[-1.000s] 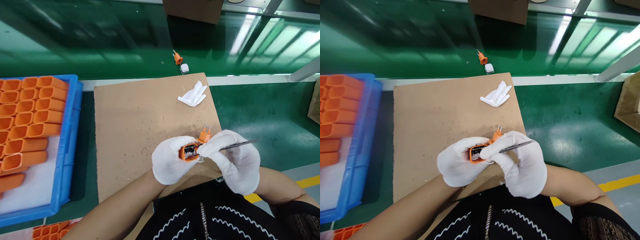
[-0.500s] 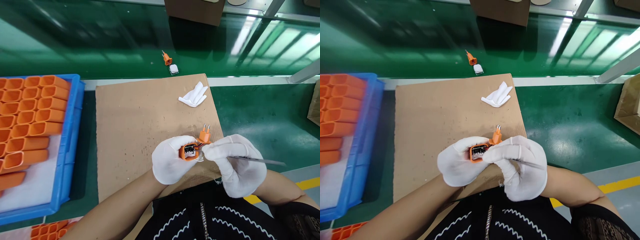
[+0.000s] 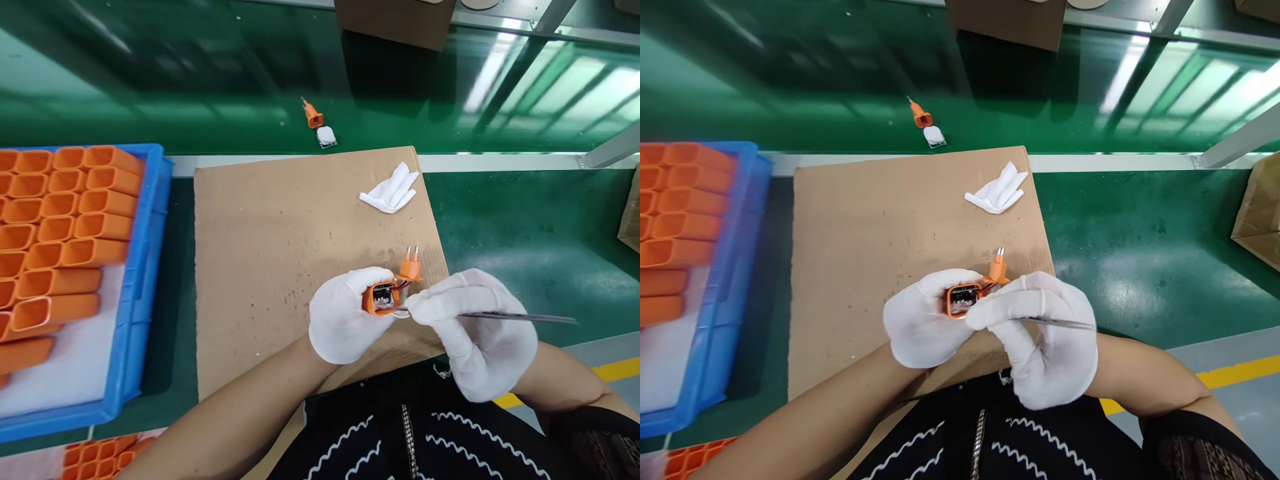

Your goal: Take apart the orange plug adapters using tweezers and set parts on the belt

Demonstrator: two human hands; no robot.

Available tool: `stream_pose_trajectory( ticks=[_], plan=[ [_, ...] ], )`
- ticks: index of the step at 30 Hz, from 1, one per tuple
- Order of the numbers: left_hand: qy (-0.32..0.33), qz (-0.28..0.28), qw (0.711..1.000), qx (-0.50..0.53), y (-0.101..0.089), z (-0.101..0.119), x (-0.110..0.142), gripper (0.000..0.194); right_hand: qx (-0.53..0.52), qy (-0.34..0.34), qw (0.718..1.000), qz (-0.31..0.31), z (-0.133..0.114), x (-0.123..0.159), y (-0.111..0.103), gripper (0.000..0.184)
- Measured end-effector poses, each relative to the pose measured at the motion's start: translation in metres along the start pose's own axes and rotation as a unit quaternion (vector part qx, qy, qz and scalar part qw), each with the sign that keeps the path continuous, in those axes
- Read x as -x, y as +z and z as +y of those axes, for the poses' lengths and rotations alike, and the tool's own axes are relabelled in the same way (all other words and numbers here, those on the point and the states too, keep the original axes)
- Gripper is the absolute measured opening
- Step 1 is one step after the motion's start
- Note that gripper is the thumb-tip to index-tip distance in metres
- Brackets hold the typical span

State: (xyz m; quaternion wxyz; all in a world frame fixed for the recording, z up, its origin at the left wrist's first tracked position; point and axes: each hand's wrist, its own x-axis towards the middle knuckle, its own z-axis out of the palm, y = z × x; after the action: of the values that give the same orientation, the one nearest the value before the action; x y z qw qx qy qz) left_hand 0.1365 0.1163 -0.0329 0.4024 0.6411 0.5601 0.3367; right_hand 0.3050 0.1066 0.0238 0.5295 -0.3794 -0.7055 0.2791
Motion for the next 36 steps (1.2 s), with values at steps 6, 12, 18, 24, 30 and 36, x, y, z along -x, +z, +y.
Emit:
stream_pose_trajectory(
  ticks=[6, 12, 18, 24, 30, 36],
  plan=[
    [0.011, 0.047, 0.998, -0.034, 0.002, 0.0, 0.005, 0.025, -0.02, 0.069, 0.997, -0.005, 0.0, 0.002, 0.004, 0.023],
    [-0.003, 0.041, 0.998, -0.046, 0.002, 0.006, 0.003, 0.017, -0.01, 0.096, 0.995, 0.009, 0.002, 0.002, 0.007, 0.022],
    [-0.012, 0.031, 0.999, -0.035, 0.004, 0.007, -0.001, 0.017, -0.004, 0.105, 0.994, 0.007, 0.004, 0.004, 0.006, 0.018],
    [-0.18, -0.039, 0.967, 0.173, 0.002, 0.007, -0.02, 0.051, -0.091, 0.111, 0.975, 0.168, 0.012, 0.001, 0.003, 0.015],
    [-0.294, -0.072, 0.807, 0.507, -0.02, 0.003, -0.048, 0.036, -0.169, 0.183, 0.945, 0.211, 0.025, -0.006, 0.001, 0.007],
    [-0.407, 0.021, 0.675, 0.616, -0.036, 0.015, -0.055, 0.037, -0.197, 0.261, 0.925, 0.193, 0.049, -0.005, 0.003, 0.011]
  ],
)
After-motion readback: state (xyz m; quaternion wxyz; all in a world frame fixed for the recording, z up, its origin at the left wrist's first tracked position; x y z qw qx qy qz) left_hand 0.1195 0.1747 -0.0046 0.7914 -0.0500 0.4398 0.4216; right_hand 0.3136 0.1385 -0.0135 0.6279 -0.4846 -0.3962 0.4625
